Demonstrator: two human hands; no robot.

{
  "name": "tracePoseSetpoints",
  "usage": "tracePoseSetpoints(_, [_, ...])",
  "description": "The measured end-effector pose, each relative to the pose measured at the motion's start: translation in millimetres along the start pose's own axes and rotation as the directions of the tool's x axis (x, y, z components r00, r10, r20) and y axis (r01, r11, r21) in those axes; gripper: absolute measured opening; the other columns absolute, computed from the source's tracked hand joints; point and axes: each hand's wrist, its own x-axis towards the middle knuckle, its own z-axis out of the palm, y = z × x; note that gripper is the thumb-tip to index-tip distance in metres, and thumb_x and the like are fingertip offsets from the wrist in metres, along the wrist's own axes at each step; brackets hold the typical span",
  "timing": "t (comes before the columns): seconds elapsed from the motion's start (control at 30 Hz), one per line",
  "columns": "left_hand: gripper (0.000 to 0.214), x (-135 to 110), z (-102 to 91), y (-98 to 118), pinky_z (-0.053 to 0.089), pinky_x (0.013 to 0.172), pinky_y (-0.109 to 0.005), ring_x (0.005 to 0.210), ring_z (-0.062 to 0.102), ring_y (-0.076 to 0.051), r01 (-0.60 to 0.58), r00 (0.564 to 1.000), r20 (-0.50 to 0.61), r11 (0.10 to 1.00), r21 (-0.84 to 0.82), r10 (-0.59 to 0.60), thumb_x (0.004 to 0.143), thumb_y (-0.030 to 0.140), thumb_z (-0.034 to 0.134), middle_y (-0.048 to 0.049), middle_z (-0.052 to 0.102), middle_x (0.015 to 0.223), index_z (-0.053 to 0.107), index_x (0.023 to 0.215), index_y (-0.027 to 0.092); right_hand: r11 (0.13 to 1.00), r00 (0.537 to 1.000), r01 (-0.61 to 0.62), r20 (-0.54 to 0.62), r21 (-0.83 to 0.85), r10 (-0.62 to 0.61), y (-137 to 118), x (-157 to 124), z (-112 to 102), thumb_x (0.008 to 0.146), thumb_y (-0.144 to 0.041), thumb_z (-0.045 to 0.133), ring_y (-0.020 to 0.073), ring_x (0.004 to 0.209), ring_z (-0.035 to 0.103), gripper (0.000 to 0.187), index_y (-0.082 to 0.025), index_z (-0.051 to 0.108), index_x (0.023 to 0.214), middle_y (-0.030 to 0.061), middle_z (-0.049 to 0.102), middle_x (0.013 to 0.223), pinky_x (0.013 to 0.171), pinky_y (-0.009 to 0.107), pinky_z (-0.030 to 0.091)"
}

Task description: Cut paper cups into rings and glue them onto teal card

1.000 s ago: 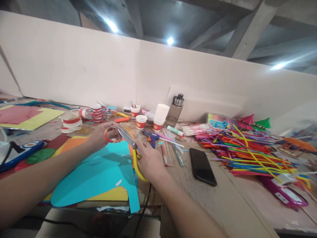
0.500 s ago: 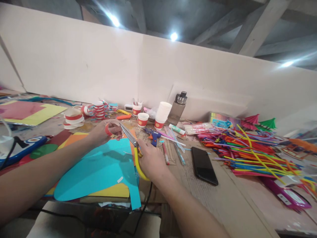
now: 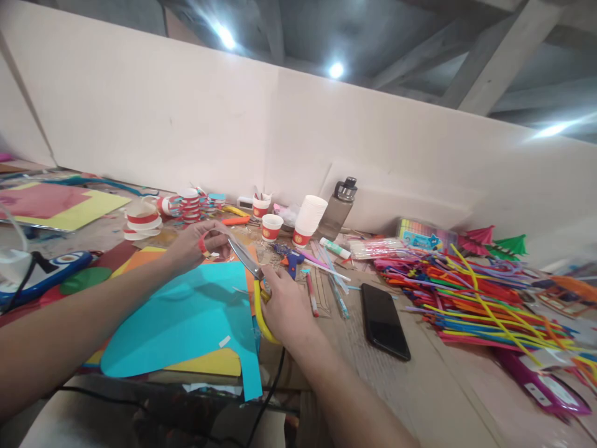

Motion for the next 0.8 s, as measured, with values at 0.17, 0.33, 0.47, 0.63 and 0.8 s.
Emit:
tracePoseSetpoints(0.17, [0.041,-2.7,10.0,1.7,0.046,0.05,-0.024,0.051,0.059,-0.012,0.043,0.998,0.056,0.996,-0.081,-0.038,0.07,0.049,0.081,-0.0026,0.065,0.059,0.062,0.074,0.013,1.0,1.0,-0.019,0.024,0.001,0.019,-5.2,-0.6,-6.8,0.085,-0.016,0.053,0.0194,0.081,0.06,0.034,-0.021,0.064,0.117,0.007,0.068,0.093,0.068,0.028,0.037])
tracePoseSetpoints(0.33, [0.038,-1.5,9.8,2.6,0.046,0.051,-0.023,0.055,0.061,-0.013,0.034,0.998,0.051,0.997,-0.067,-0.03,0.07,0.046,0.082,-0.0032,0.066,0.061,0.064,0.073,0.013,1.0,1.0,0.017,0.004,0.023,-0.017,-2.3,0.6,-6.1,0.087,-0.018,0.052,0.0194,0.083,0.061,0.032,-0.02,0.065,0.116,0.0067,0.069,0.092,0.069,0.028,0.038])
tracePoseSetpoints(0.47, [0.034,-0.6,6.1,0.9,0.046,0.049,-0.023,0.053,0.06,-0.013,0.03,0.995,0.099,0.998,-0.059,-0.024,0.075,0.044,0.079,-0.0033,0.065,0.062,0.066,0.075,0.013,0.999,0.999,0.043,-0.009,0.028,-0.042,1.2,1.2,-1.6,0.089,-0.022,0.052,0.0182,0.08,0.061,0.033,-0.022,0.064,0.12,0.0062,0.069,0.092,0.069,0.027,0.039])
tracePoseSetpoints(0.63, [0.03,0.5,2.1,-4.9,0.047,0.05,-0.023,0.054,0.06,-0.012,0.027,0.994,0.104,0.996,-0.081,-0.019,0.075,0.04,0.08,-0.0039,0.066,0.063,0.066,0.074,0.013,0.999,0.999,0.045,-0.001,0.025,-0.045,0.6,1.2,-0.5,0.087,-0.021,0.052,0.0183,0.078,0.061,0.033,-0.021,0.064,0.117,0.0062,0.07,0.09,0.067,0.026,0.038])
tracePoseSetpoints(0.8, [0.03,1.1,0.5,-5.1,0.049,0.052,-0.024,0.056,0.061,-0.013,0.028,0.994,0.107,0.999,-0.029,-0.025,0.077,0.041,0.077,-0.0041,0.066,0.065,0.066,0.072,0.013,0.999,1.0,0.015,0.001,0.029,-0.015,-2.7,0.0,-4.7,0.084,-0.015,0.052,0.0175,0.076,0.06,0.033,-0.022,0.066,0.113,0.0051,0.071,0.089,0.067,0.025,0.036])
